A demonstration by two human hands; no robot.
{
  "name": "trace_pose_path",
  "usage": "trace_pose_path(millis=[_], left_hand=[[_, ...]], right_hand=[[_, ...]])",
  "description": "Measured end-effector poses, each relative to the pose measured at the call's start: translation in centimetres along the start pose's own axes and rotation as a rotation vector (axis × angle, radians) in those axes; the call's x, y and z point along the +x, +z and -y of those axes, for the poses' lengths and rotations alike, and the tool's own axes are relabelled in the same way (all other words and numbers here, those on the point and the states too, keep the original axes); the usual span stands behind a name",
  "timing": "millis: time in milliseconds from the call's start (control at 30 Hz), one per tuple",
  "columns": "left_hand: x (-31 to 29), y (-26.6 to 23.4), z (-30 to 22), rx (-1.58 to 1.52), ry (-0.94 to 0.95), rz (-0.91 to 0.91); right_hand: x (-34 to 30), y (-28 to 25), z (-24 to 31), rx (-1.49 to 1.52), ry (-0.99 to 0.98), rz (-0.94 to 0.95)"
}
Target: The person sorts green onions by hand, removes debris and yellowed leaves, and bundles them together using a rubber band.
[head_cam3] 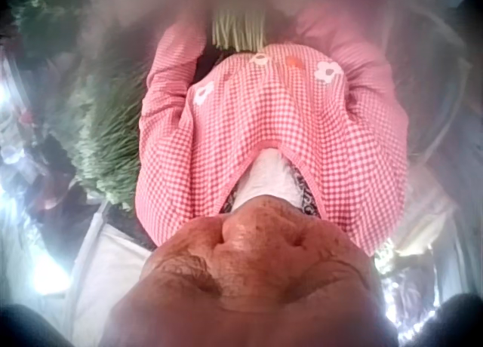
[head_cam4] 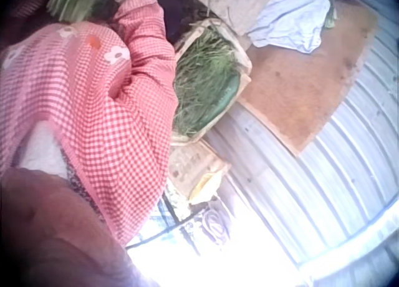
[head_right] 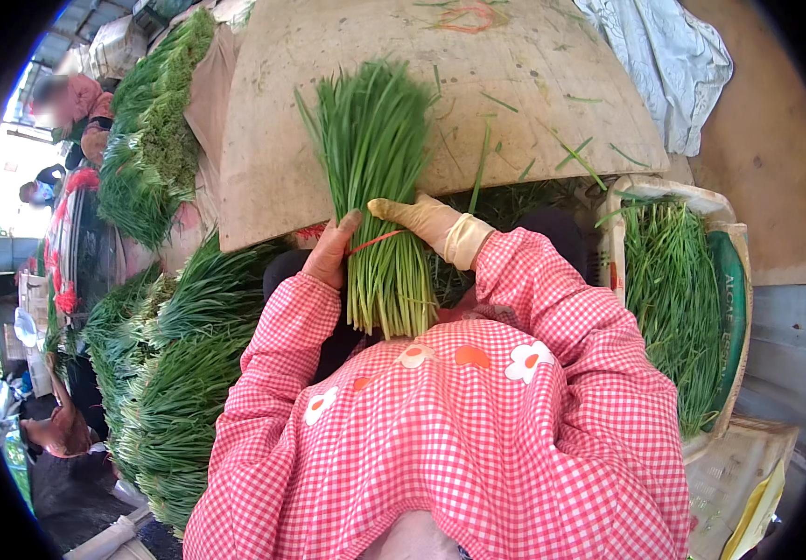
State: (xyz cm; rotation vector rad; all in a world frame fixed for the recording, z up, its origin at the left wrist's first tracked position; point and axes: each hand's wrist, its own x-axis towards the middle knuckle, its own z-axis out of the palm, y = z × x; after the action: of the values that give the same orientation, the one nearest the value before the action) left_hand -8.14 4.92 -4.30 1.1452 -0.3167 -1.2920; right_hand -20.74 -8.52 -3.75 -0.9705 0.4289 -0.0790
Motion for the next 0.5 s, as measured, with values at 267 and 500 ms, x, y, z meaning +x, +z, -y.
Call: trace_pose_path(millis=[267, 500], left_hand=[[-1.5, 2.2, -7.6, 0.158, 0.381, 0.094], [-1.1, 5.4, -18.9, 0.653, 0.939, 0.127]], right_hand=[[0.8, 3.3, 8.2, -0.587, -0.515, 0.044], [-0.4, 7.1, 19.0, -0.684, -0.606, 0.146]])
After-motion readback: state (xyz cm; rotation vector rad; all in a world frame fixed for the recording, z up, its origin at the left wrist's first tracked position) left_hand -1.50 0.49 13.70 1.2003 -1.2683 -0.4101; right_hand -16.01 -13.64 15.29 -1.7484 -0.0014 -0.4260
